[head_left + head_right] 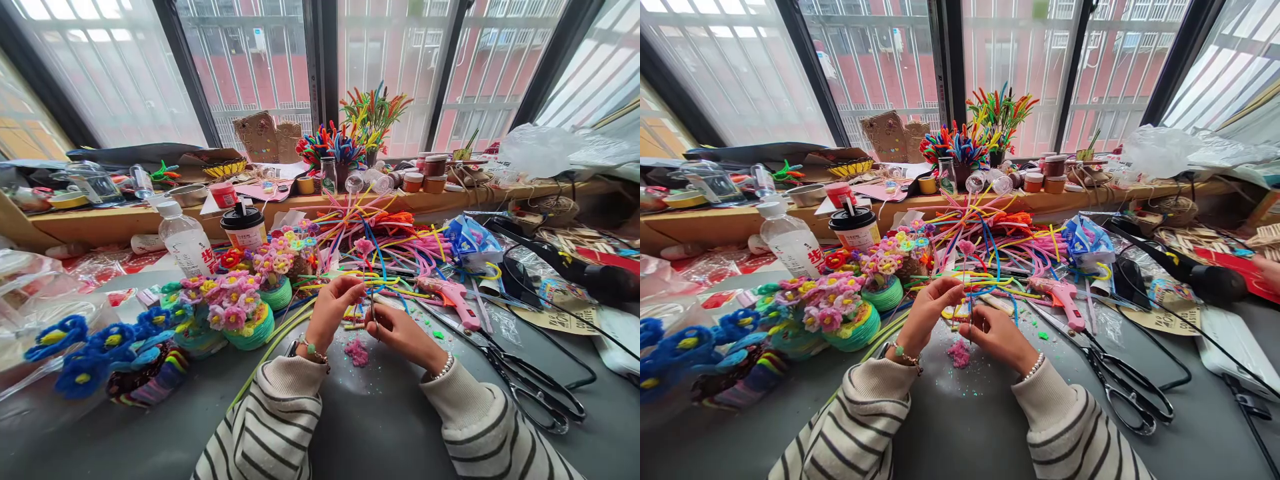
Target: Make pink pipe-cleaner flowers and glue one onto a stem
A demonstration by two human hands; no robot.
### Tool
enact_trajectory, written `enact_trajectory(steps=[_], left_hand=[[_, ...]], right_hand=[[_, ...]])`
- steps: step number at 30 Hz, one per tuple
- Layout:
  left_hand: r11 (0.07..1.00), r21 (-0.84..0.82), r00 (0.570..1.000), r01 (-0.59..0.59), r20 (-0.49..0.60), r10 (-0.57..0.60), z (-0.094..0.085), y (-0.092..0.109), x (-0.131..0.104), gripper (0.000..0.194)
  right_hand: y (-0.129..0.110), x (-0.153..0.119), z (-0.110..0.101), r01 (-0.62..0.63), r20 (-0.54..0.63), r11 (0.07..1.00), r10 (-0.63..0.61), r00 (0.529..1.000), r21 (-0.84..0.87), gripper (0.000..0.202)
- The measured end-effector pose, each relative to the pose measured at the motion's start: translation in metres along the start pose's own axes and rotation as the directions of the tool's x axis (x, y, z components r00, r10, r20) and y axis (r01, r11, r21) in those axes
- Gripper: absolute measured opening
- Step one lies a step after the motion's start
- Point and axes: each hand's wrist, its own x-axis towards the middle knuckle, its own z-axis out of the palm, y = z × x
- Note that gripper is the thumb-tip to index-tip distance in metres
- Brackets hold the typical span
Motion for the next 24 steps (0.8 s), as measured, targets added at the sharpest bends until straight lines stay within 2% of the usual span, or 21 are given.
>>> enact_trajectory(steps=[4,8,13,19,24], left_hand=[[0.998,-0.056,0.997,-0.016,0.068,0.020,0.0022,0.0011,-0.0010,0.021],[0.999,-0.051,0.996,-0.012,0.092,0.017,0.0035,0.0023,-0.0020,0.022],[0.999,-0.048,0.991,-0.010,0.134,0.016,0.0034,0.0006,-0.0019,0.022],[0.997,-0.065,0.992,-0.032,0.118,0.039,0.0027,-0.0007,-0.0012,0.020],[0.997,-0.074,0.993,-0.034,0.107,0.042,0.0024,-0.0007,-0.0013,0.020]], right_hand=[[0.0019,0.0012,-0.0008,-0.001,0.020,0.999,0.002,1.000,-0.038,0.048],[0.0017,0.0010,-0.0023,0.002,0.029,0.999,-0.001,1.000,-0.037,0.044],[-0.0005,0.0010,-0.0034,0.000,-0.014,1.000,0.000,1.000,-0.016,0.039],[-0.0009,0.0022,-0.0004,0.001,-0.136,0.999,-0.008,0.991,-0.051,0.040],[0.0015,0.0018,-0.0003,-0.011,-0.188,1.000,0.013,0.982,0.010,0.042]])
